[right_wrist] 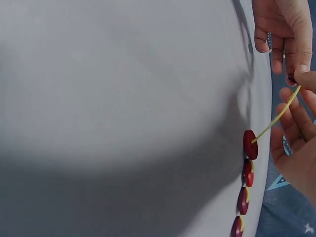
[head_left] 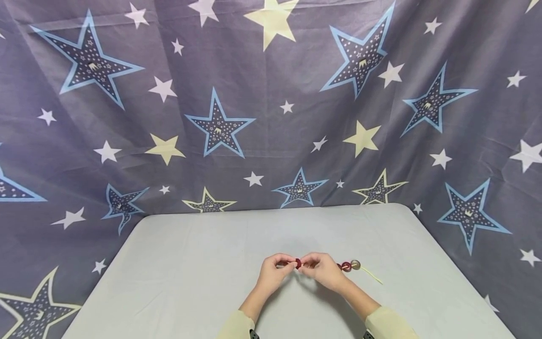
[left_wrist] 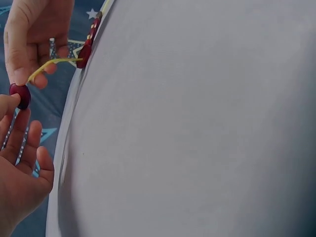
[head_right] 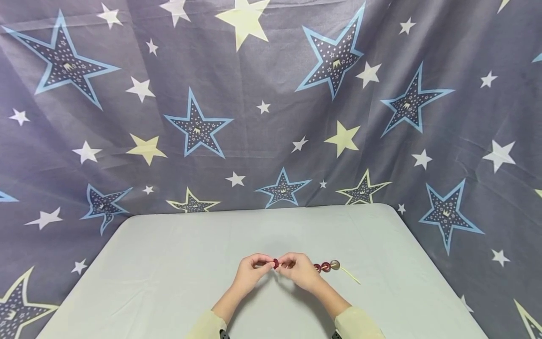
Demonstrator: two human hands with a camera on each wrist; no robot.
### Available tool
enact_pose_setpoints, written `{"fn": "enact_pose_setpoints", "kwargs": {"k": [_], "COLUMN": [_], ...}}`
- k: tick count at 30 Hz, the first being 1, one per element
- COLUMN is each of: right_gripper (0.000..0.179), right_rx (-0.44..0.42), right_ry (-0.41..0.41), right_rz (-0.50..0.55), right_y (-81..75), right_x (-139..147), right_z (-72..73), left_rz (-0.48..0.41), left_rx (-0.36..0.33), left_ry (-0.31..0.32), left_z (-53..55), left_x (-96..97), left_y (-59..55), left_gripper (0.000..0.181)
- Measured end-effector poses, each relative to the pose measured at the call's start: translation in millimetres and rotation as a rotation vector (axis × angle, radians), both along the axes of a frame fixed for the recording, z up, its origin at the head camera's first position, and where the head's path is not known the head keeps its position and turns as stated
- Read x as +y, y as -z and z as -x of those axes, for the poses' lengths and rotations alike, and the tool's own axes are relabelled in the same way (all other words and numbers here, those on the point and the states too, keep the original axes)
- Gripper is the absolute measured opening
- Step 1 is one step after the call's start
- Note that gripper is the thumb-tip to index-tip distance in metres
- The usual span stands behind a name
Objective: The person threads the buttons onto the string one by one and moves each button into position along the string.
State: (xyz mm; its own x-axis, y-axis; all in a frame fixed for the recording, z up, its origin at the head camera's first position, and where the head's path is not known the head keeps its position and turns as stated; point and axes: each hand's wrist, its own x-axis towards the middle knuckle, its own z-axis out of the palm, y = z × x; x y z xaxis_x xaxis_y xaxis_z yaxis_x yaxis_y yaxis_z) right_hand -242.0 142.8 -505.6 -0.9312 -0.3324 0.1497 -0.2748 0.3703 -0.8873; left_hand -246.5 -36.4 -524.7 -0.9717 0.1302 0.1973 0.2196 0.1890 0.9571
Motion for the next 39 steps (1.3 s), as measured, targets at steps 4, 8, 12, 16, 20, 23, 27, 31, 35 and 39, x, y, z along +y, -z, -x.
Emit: {"fn": "enact_pose_setpoints", "kwargs": {"k": [4, 8, 12, 16, 20, 23, 27, 31, 35, 39], "right_gripper": [0.011, 0.012, 0.014, 0.017, 0.019, 0.02, 0.022, 0.022, 0.023, 0.024], "right_rx": [0.096, 0.114, 0.142, 0.208, 0.243, 0.251, 0.277, 0.348, 0.417, 0.457], "right_ry": [-0.003, -0.009, -0.007, -0.01, -0.017, -0.022, -0.033, -0.028, 0.0, 0.014], "right_rz": [-0.098, -0.147, -0.201, -0.263, -0.301, -0.317, -0.333, -0.391, -0.477, -0.521], "right_y": [-2.7, -4.7, -7.1, -11.2, -15.2, -17.1, -18.0, -17.9, -17.0, -16.0], "right_x": [-2, -2, -2, -2, -3, -4, -3, -3, -3, -2], "right_z": [0.8, 0.4, 0.9, 2.7, 3.4, 3.5, 4.6, 6.0, 6.0, 5.7], "left_rz": [-0.017, -0.013, 0.004, 0.006, 0.014, 0.023, 0.041, 0.062, 0.086, 0.103], "left_rx": [0.013, -0.008, -0.019, -0.015, -0.018, -0.024, -0.029, -0.033, -0.021, -0.003], "left_ry": [0.011, 0.02, 0.022, 0.024, 0.027, 0.031, 0.023, 0.017, 0.032, 0.049], "left_z": [-8.5, -14.3, -14.6, -13.3, -11.0, -5.5, 4.7, 9.7, 10.3, 10.2], "left_x": [-1.5, -4.1, -5.2, -5.9, -6.6, -6.6, -6.6, -7.6, -8.2, -7.8], "left_y": [-15.9, -27.2, -29.2, -29.9, -28.9, -20.6, -4.7, 1.4, 2.0, 0.9], "left_gripper": [0.012, 0.013, 0.013, 0.012, 0.012, 0.012, 0.011, 0.011, 0.012, 0.011]}}
